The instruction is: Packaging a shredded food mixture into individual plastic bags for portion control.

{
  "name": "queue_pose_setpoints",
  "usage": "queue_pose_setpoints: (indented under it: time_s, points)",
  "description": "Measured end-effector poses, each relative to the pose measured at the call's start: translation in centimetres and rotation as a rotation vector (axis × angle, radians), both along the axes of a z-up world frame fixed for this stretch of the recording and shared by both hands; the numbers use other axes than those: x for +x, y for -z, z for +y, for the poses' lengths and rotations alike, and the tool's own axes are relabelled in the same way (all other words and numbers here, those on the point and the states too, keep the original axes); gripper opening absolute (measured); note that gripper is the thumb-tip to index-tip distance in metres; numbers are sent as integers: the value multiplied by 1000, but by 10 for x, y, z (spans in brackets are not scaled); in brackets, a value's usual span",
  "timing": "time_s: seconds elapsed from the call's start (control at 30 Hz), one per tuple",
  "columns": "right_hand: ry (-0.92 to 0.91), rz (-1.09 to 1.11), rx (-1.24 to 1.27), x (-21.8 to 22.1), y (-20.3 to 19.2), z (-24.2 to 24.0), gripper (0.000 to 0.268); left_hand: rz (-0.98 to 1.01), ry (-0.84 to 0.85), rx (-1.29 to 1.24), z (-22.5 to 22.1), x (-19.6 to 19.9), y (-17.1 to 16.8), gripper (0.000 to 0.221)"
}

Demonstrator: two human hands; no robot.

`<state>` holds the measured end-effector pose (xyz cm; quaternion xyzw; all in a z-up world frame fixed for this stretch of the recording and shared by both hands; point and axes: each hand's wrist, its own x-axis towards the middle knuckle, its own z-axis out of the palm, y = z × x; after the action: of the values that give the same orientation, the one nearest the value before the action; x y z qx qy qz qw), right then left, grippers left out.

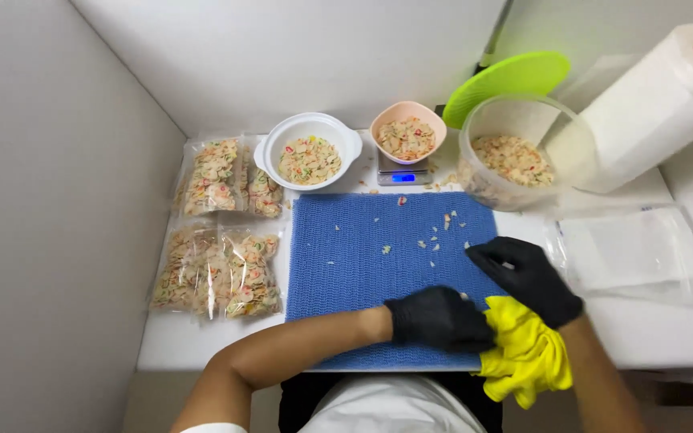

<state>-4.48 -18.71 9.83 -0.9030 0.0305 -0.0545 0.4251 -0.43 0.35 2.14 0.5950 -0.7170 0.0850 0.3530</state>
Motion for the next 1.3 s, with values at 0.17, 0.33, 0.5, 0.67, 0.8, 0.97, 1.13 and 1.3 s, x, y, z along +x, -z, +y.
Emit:
queue_pose_setpoints:
  time_s: [0.17,0.33,0.5,0.67,0.8,0.97,1.13,1.3]
  points:
    - [-59,-193,-26,3,45,-5,14,8,-320,-116,18,67,-40,19]
    - [-71,-319,-53,-2,40,-8,8,-12,-980,157,38,175,11,24]
    - [168,-509,-138,-26,26,-49,16,-163,-1063,83,37,202,59,27]
    - [454,-343,-817,-62,21,-89,52,-37,-982,80,41,173,19,29]
    - [487,10,-937,-63,79,-110,80,-45,-998,108,42,170,16,25]
    - [543,-116,-947,-66,95,-113,68,20,-1014,102,42,178,21,24]
    - [564,-279,-862,-68,79,-109,35,66,-985,97,47,174,15,31]
    - [987,-688,-1094,-72,26,-115,29,-12,-888,-232,50,164,-10,28]
